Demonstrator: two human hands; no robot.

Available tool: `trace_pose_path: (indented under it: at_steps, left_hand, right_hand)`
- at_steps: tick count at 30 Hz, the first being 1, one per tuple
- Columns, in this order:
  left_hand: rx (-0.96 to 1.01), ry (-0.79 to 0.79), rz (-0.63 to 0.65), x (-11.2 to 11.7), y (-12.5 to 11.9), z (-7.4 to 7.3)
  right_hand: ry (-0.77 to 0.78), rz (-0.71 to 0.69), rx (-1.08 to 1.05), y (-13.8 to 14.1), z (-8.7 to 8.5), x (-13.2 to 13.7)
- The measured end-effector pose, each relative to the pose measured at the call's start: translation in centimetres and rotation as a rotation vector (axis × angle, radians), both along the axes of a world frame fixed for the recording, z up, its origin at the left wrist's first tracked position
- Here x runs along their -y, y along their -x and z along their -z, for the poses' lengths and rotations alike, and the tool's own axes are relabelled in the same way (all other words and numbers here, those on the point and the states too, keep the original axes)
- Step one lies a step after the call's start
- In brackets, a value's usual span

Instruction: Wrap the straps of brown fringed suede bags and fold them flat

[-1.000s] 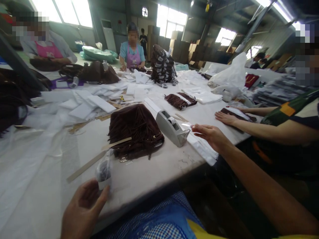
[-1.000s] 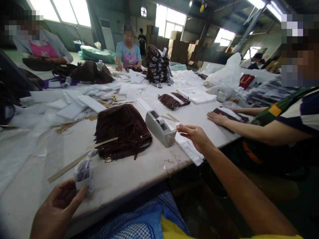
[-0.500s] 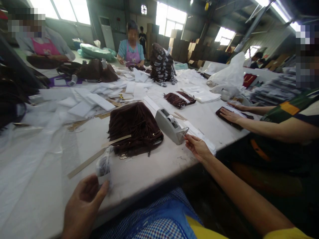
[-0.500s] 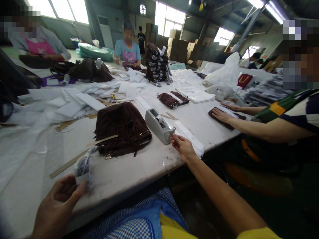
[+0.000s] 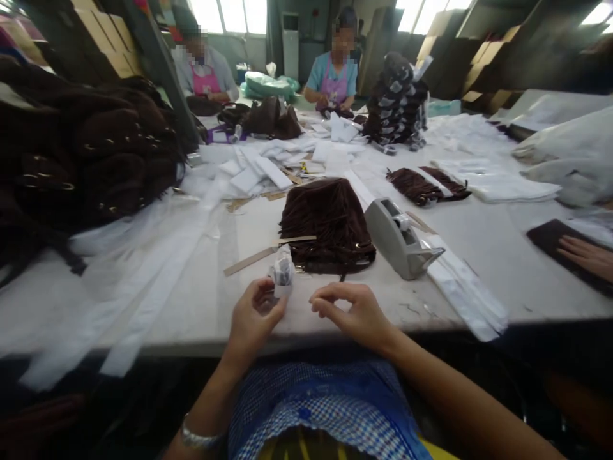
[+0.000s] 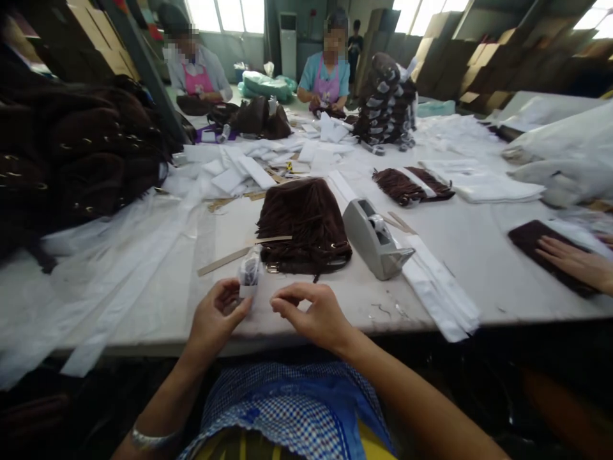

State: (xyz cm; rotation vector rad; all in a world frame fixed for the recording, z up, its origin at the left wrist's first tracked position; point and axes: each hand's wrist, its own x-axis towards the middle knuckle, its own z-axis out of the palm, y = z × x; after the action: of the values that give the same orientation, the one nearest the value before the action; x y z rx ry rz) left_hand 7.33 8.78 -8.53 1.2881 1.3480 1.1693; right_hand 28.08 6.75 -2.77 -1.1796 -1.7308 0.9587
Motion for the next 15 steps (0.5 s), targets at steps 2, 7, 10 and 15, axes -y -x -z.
trace_pose_path:
  at_steps: [2, 7, 10, 15]
  left_hand:
    - [-0.019, -0.020, 0.024, 0.2, 0.0, -0.3]
    - [-0.054, -0.043, 0.028, 0.4, 0.4, -0.4]
    - [-0.044, -0.037, 0.053, 0.3, 0.9, -0.4]
    - [0.050, 0.057, 0.125, 0.2, 1.7, -0.6]
  right_hand:
    - [-0.064, -0.043, 0.043, 1.6, 0.0, -1.0]
    - [-0.064, -0.050, 0.166, 3.2, 1.5, -3.1]
    - [-0.028, -0.042, 0.212, 3.2, 1.8, -3.5]
    - [0.048, -0.155, 0.188, 3.0, 1.2, -3.6]
